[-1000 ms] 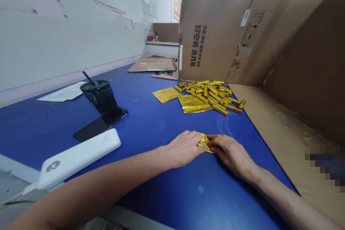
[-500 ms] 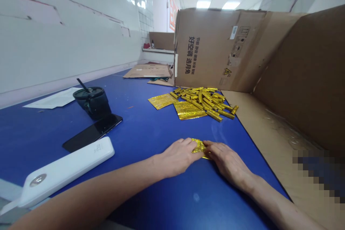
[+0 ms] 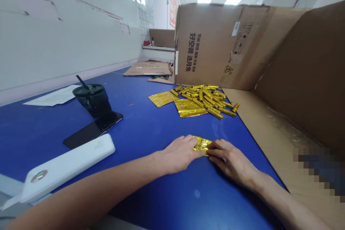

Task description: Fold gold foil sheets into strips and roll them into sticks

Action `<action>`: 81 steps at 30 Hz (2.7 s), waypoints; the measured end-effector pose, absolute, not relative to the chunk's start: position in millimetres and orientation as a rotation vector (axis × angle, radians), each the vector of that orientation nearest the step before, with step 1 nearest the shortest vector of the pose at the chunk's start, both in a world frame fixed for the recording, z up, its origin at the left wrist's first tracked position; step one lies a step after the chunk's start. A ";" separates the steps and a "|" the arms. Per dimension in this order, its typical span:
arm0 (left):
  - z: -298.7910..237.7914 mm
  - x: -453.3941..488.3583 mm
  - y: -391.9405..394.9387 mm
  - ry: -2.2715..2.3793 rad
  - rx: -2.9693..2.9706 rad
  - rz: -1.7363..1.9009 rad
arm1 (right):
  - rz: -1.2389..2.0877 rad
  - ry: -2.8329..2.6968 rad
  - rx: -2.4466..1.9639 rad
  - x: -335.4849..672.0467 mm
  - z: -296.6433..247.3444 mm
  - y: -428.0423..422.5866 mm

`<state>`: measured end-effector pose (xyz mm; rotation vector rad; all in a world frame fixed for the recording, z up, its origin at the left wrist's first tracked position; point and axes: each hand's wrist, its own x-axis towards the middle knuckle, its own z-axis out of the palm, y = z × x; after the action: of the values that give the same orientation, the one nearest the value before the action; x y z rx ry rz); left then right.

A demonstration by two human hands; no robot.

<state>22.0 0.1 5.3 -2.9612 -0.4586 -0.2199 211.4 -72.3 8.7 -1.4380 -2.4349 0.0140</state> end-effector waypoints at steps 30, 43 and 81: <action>9.8 -4.3 -3.1 -0.415 -3.012 -0.265 | -0.149 -2.618 -1.569 203.3 17.5 -76.2; 9.1 23.0 -3.7 -0.464 -3.086 -0.290 | -0.171 -2.567 -1.649 195.9 10.9 -79.9; 4.6 28.5 -8.0 -0.501 -2.976 -0.284 | -0.294 -2.518 -1.749 210.0 15.8 -92.2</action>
<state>28.5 -8.0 4.6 -2.9763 -0.5012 -0.2837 210.0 -92.2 15.8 -1.7494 -2.5177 -0.2945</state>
